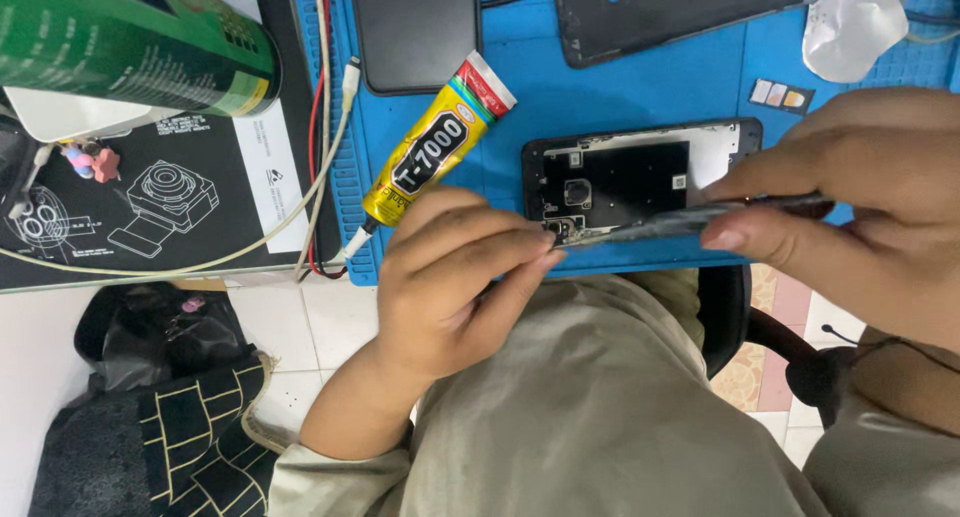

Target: The person holds a disassembled smartphone midframe on a blue repair mat and applies adhesive around its edges, pressing the frame with their fingers. They use a handheld rotary-style tool to work along the frame edges and press components, repeatedly repositioning the phone while a tube of T-7000 glue sits on the mat.

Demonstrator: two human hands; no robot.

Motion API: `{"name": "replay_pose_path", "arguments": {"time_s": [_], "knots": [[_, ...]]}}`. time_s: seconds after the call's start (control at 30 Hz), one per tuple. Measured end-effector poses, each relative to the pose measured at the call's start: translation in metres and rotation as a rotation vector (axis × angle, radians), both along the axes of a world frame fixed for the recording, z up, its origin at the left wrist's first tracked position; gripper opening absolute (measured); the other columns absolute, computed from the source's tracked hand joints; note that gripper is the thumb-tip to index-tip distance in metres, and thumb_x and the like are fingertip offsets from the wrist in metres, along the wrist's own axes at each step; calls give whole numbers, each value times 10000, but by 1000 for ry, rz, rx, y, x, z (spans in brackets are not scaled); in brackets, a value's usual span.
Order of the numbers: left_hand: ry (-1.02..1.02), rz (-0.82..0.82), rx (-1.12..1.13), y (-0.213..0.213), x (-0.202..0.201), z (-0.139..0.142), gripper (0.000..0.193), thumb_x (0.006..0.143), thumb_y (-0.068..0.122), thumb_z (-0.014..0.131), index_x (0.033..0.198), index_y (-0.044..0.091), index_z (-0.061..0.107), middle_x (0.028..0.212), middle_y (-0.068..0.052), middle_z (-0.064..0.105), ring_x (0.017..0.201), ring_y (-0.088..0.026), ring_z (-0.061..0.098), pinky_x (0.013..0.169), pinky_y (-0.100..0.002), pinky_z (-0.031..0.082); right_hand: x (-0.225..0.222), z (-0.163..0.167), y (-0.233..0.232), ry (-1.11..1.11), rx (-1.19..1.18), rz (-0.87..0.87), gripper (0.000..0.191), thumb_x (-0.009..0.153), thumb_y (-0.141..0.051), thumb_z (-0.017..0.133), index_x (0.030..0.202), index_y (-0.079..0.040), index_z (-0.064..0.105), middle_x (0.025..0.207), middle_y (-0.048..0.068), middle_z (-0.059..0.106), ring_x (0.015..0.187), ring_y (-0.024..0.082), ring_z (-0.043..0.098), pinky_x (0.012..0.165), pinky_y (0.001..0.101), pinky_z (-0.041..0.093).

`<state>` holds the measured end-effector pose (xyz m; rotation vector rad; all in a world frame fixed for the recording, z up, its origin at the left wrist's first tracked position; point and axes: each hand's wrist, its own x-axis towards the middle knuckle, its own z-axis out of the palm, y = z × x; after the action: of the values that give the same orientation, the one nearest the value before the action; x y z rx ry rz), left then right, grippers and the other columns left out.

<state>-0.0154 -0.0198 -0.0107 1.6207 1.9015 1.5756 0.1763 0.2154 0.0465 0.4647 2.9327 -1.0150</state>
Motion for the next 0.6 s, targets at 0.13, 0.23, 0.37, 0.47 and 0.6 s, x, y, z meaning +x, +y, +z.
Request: {"name": "replay_pose_path", "arguments": {"time_s": [0.13,0.23,0.37,0.47,0.6], "knots": [[-10,30,-5,-1,2,-1,407,903,68,922,1209,54,655,1119,-62,736,943,-219,641,834,-319,534,-8,3,2,131,51,140,346,814,-275,830,1055,-48,730,878,108,702,725,197,711,643,290,557],[-28,76,-66,-2,2,-2,785,841,164,951,1426,-19,461,1177,-107,717,1015,-251,611,881,-341,517,-14,9,1,102,124,126,315,833,-206,805,1077,-23,730,865,120,699,728,225,704,669,328,555],[-15,71,-164,-1,5,-9,1128,780,210,937,1526,-68,138,1248,-169,671,1171,-316,571,1016,-408,453,-28,20,3,75,212,282,200,888,-119,758,1077,-58,773,796,107,690,622,184,636,567,325,479],[29,79,-228,0,10,-18,1176,844,245,914,1593,-49,57,1329,-152,653,1286,-320,542,1143,-426,406,-40,27,-2,-125,327,368,254,894,-177,733,1132,-185,821,698,22,657,522,143,588,490,342,428],[50,108,-228,1,16,-30,1121,932,230,884,1646,-10,53,1334,-118,652,1245,-272,551,1121,-365,426,-54,38,-9,-36,429,486,295,766,-145,751,1053,-130,817,778,32,671,581,197,598,520,378,444]]}}
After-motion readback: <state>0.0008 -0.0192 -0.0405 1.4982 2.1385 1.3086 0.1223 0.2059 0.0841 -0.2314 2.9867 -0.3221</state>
